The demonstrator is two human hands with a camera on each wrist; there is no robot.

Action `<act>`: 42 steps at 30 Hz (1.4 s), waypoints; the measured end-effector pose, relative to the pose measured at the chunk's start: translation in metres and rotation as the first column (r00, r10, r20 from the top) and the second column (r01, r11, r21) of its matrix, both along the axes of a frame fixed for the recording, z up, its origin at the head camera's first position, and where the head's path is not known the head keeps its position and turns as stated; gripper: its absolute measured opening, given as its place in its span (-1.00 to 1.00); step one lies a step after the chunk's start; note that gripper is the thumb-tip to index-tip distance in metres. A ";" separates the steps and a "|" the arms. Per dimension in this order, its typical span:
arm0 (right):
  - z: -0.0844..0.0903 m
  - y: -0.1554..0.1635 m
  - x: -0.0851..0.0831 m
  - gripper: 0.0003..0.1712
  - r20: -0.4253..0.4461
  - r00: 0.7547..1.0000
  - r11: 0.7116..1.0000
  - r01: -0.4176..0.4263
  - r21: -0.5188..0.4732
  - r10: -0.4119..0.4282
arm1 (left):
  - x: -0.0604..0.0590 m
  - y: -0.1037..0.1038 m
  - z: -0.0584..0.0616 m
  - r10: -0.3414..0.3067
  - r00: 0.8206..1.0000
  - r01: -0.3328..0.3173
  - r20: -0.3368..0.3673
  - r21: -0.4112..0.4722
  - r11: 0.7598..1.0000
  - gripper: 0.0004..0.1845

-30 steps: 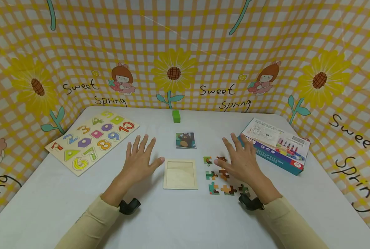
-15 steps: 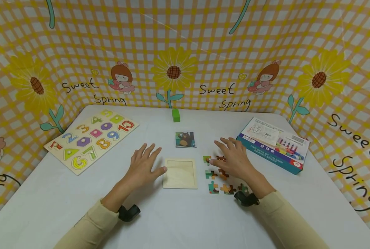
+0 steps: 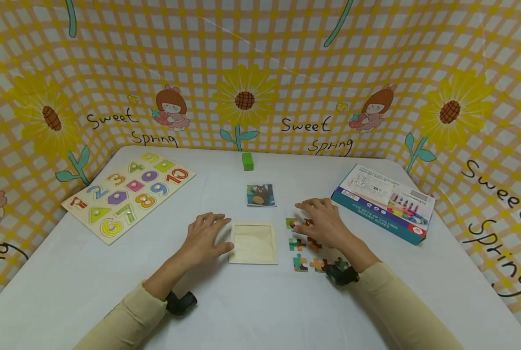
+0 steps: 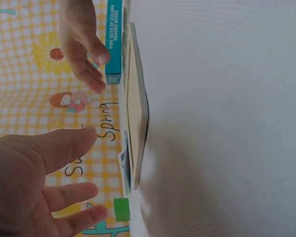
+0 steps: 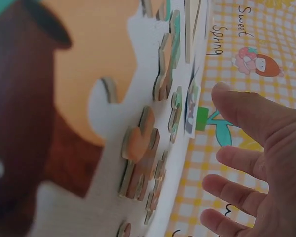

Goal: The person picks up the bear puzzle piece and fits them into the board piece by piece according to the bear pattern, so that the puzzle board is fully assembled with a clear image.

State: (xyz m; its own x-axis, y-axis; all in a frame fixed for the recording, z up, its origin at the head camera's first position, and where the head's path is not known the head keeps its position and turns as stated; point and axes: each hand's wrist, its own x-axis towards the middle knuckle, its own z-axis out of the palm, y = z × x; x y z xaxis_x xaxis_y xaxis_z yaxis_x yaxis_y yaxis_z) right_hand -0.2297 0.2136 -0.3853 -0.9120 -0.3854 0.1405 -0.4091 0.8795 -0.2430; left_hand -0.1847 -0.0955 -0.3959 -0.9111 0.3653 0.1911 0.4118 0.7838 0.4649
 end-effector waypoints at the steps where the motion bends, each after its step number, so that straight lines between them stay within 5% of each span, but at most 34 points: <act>1: -0.001 0.000 -0.001 -0.32 0.005 1.000 1.000 -0.002 0.000 0.002 | 0.000 0.000 0.000 -0.002 1.000 0.002 0.003 0.002 1.000 -0.39; 22: -0.010 -0.002 -0.013 -0.56 0.052 0.999 0.999 -0.020 0.032 0.018 | -0.005 -0.002 -0.013 -0.040 0.994 0.031 0.101 0.087 0.996 -0.52; 42: -0.014 0.001 -0.017 -0.63 0.077 0.997 1.000 -0.016 -0.001 0.016 | -0.005 0.006 -0.017 -0.066 0.996 0.064 0.063 0.042 0.997 -0.54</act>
State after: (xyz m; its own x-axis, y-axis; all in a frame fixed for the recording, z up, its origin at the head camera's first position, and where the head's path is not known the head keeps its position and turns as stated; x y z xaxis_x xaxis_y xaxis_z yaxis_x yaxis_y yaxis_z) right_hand -0.2470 0.2150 -0.3990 -0.9137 -0.4002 0.0708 -0.4035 0.8727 -0.2749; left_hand -0.1900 -0.0898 -0.4127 -0.8965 0.4175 0.1486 0.4296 0.7364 0.5227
